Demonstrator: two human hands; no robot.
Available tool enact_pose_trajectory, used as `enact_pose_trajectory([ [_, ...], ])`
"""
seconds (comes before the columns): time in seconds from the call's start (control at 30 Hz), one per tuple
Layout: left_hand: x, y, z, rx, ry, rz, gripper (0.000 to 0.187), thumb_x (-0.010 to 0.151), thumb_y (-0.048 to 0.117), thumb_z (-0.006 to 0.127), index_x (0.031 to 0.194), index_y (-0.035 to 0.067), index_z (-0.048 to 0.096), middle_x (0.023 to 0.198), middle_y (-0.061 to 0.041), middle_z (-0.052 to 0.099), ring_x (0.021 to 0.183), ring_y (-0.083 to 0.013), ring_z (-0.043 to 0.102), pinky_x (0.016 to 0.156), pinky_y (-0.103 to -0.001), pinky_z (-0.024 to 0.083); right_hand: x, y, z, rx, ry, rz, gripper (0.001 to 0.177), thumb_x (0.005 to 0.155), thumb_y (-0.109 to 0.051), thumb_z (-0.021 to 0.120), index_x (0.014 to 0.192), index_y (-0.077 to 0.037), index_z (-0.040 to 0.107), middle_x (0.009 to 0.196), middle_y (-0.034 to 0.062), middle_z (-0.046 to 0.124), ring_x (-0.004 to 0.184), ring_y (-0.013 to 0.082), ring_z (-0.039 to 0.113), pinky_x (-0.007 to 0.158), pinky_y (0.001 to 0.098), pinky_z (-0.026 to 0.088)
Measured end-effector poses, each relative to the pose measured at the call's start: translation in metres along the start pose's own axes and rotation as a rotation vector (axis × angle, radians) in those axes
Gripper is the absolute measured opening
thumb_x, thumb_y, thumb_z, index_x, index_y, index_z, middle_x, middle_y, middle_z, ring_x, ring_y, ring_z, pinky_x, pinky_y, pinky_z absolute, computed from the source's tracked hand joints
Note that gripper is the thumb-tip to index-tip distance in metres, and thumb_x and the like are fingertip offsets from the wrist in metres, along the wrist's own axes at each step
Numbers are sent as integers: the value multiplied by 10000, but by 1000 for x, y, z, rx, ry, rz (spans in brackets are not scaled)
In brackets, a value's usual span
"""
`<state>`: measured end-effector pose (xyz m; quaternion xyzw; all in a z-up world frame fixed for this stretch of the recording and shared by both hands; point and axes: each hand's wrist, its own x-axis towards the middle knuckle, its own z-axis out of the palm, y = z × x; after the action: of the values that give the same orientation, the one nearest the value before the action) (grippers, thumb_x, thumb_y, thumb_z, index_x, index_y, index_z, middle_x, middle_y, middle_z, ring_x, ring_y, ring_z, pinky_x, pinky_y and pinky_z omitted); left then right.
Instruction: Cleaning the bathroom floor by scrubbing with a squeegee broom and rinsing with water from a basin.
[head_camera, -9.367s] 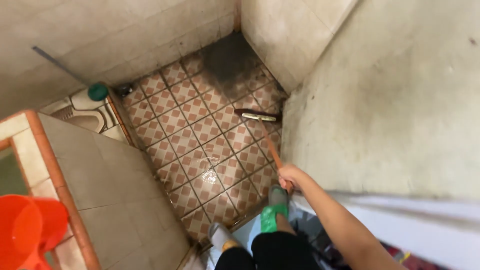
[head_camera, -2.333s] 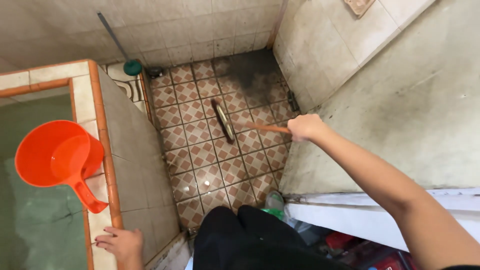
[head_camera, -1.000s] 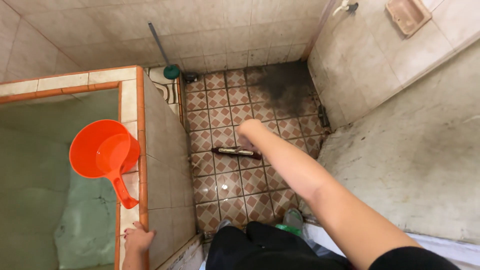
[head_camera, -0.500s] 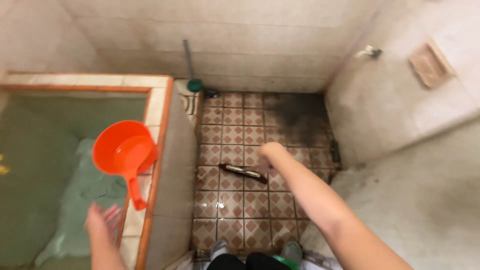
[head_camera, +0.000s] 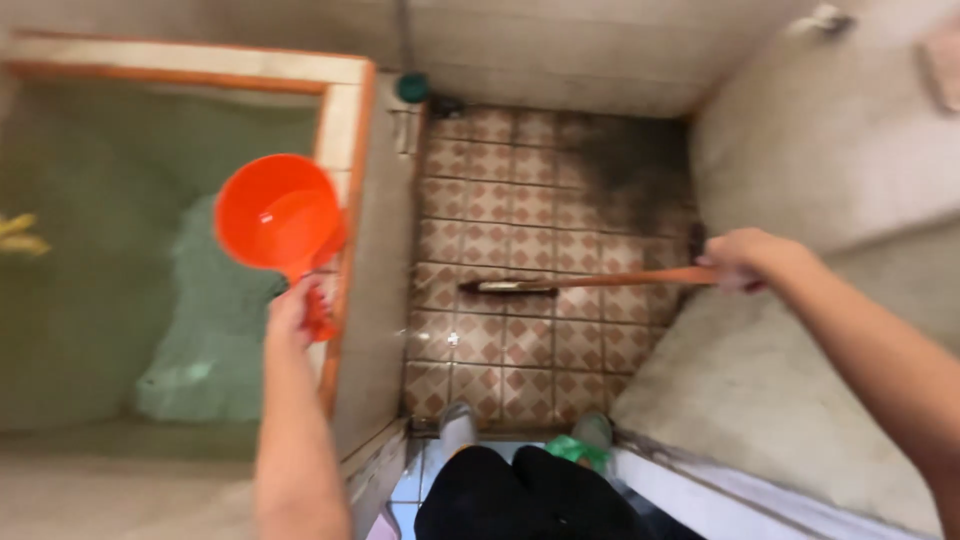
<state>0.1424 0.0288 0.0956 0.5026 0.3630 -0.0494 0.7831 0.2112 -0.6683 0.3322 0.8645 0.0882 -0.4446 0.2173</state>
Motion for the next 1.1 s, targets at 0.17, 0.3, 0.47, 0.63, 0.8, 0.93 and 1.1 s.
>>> enact_pose_trajectory([
  [0.17, -6, 13, -4, 90, -46, -59, 171, 1011, 254, 636, 875, 151, 634, 634, 43, 528, 525, -110, 501, 483, -316, 440, -91, 70, 104, 311, -67, 345, 629, 864, -145, 786, 1379, -473, 633, 987, 78, 777, 878, 248, 783, 754, 397, 637],
  [0.3, 15, 11, -12, 89, -104, -42, 232, 1108, 335, 541, 959, 160, 574, 647, 58, 471, 531, -103, 449, 483, -285, 393, -104, 59, 189, 130, 37, 306, 569, 969, -182, 589, 1377, -578, 580, 1207, 20, 734, 1099, 244, 726, 918, 420, 591],
  [0.47, 0, 26, 2, 188, 57, -71, 315, 1121, 396, 536, 1015, 103, 583, 692, 10, 529, 583, -125, 505, 538, -294, 445, -92, 43, 243, 121, 98, 377, 439, 981, -209, 566, 1321, -474, 651, 1218, -12, 730, 1142, 216, 704, 927, 414, 568],
  [0.63, -11, 23, 7, 205, 143, 13, 328, 1133, 361, 602, 1048, 47, 567, 767, -52, 599, 635, -180, 585, 583, -341, 515, -85, 40, 266, 44, 35, 466, 314, 971, -220, 596, 1218, -318, 764, 1243, -26, 738, 1190, 197, 693, 962, 416, 520],
  [0.8, -20, 12, -14, 231, 225, 259, 366, 1139, 357, 636, 1142, -4, 579, 922, -149, 695, 729, -267, 689, 637, -415, 597, -69, 32, 272, 125, -87, 535, 311, 990, -216, 582, 1235, -225, 772, 1321, 27, 711, 1208, 263, 696, 949, 582, 506],
  [0.93, -39, -1, -16, 91, 220, 284, 314, 1104, 352, 656, 1171, 46, 645, 961, -69, 719, 775, -231, 722, 657, -416, 609, -37, 22, 272, 86, -148, 497, 311, 987, -236, 592, 1255, -214, 747, 1350, 49, 688, 1237, 301, 670, 988, 650, 447],
  [1.1, -13, -43, -40, 441, 438, 556, 371, 1095, 383, 579, 1095, 36, 711, 965, -73, 705, 832, -221, 662, 716, -394, 533, 22, -46, 178, 184, 193, 225, 301, 896, -198, 628, 1163, -186, 765, 1309, 107, 684, 1227, 312, 663, 949, 447, 588],
])
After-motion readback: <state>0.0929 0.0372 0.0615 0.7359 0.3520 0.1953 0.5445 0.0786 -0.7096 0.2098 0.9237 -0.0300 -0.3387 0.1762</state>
